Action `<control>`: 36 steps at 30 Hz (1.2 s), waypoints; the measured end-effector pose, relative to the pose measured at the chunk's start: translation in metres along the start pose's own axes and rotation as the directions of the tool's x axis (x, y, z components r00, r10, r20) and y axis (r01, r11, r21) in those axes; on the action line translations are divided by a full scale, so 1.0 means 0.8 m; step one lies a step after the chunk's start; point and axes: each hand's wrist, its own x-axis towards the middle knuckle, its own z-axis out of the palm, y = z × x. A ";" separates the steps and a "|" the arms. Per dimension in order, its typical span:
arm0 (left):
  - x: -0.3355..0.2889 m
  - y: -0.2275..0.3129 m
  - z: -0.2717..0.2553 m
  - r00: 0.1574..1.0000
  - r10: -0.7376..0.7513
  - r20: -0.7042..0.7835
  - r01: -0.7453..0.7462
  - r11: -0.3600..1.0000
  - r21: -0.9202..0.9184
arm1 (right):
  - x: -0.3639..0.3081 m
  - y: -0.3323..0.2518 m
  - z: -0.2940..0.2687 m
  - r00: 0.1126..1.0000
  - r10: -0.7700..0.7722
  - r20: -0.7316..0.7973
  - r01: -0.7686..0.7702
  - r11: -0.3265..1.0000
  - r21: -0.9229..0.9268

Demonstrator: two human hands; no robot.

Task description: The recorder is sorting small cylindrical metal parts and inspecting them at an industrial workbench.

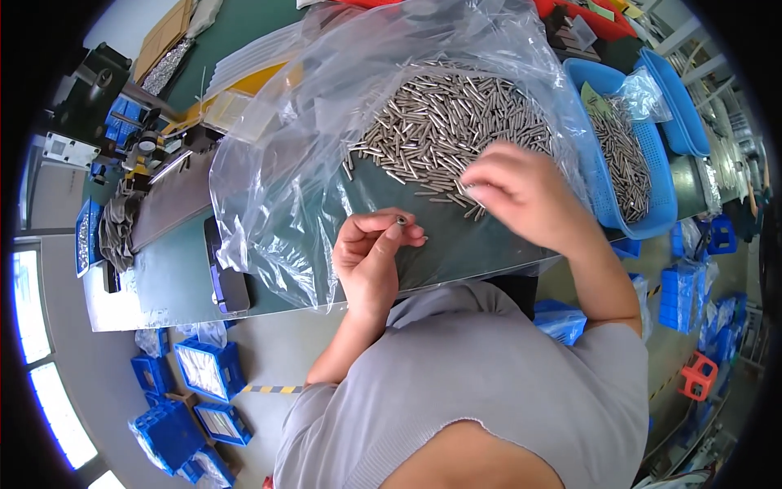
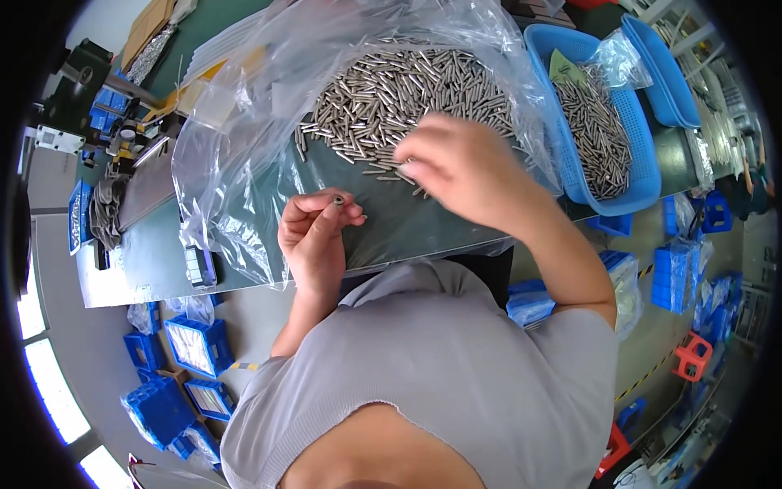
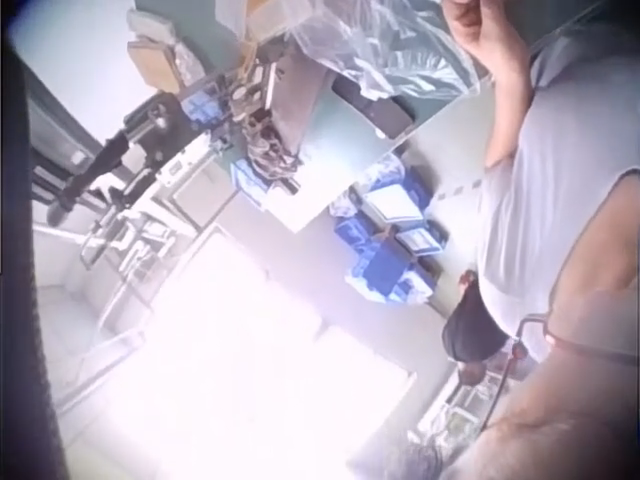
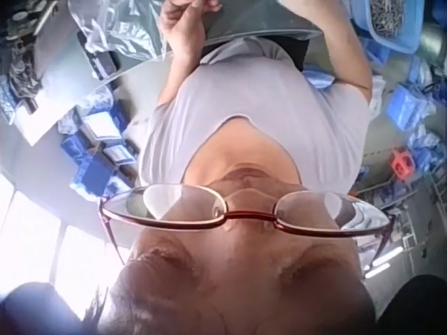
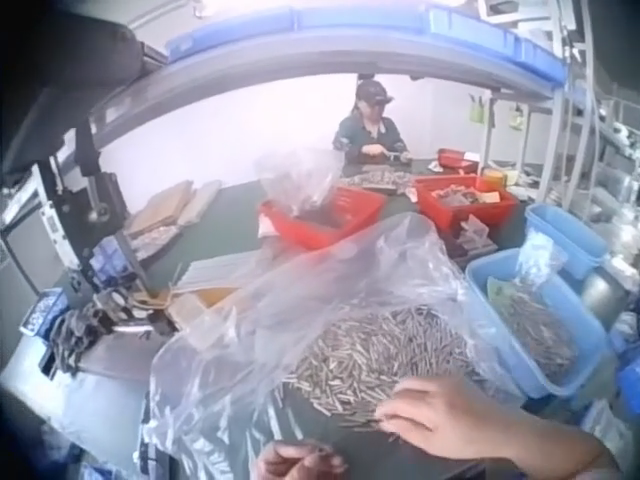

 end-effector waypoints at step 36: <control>0.000 0.003 0.002 1.000 -0.020 0.000 0.020 0.999 0.025 | 0.025 -0.010 0.080 0.985 0.130 0.118 -0.175 0.703 0.689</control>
